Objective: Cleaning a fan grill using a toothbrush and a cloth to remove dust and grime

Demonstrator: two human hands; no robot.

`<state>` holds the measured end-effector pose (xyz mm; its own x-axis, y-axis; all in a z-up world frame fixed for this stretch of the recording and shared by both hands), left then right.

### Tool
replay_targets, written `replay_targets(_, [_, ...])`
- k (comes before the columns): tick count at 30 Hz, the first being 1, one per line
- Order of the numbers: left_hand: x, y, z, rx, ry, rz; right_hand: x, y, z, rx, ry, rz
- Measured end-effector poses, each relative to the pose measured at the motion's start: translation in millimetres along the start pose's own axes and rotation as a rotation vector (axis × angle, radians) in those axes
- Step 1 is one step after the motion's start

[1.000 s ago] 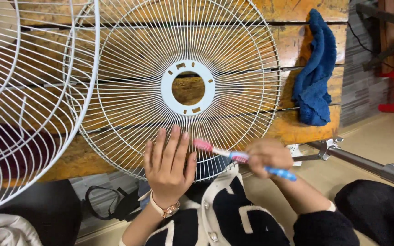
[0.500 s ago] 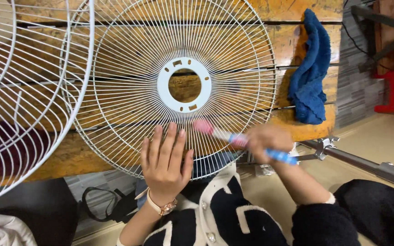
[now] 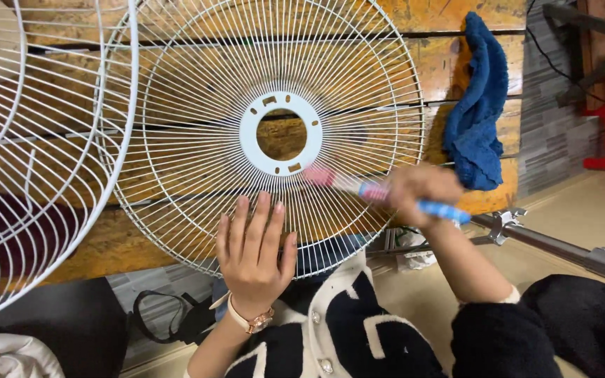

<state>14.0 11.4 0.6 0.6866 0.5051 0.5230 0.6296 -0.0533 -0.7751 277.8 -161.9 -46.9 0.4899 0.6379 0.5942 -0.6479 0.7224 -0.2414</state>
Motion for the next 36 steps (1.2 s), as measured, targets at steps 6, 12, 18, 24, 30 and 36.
replay_targets(6, [-6.3,-1.1,-0.8,-0.007,0.004,0.004,12.2,-15.2,-19.3,-0.009,-0.028,-0.184])
replay_targets(12, [-9.3,-3.3,-1.9,-0.043,-0.097,0.195,25.6,-15.0,-8.2,0.417,0.225,0.069])
replay_targets(18, [-6.8,-3.0,-2.1,-0.021,-0.09,0.198,34.1,5.1,-7.1,0.271,0.341,-0.19])
replay_targets(24, [-7.2,-2.4,-1.4,-0.031,-0.099,0.201,39.4,-7.0,-19.1,0.615,0.417,-0.161])
replay_targets(30, [-9.2,-0.7,-1.3,-0.025,-0.087,0.193,46.2,11.2,-3.1,0.463,0.566,-0.4])
replay_targets(36, [-15.5,4.0,-0.7,-0.02,-0.11,0.187,63.9,41.7,16.4,0.263,0.308,-0.116])
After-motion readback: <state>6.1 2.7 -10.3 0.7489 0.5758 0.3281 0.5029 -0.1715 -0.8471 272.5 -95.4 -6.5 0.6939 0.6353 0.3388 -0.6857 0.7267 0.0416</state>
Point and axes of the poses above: each hand's wrist, its own x-axis towards the middle knuckle, its own y-axis out of the palm, z = x × y, the point moved 1 cm from there along x, towards the middle knuckle, and after that the axes turned 1 degree about z, right-handed, at the moved point
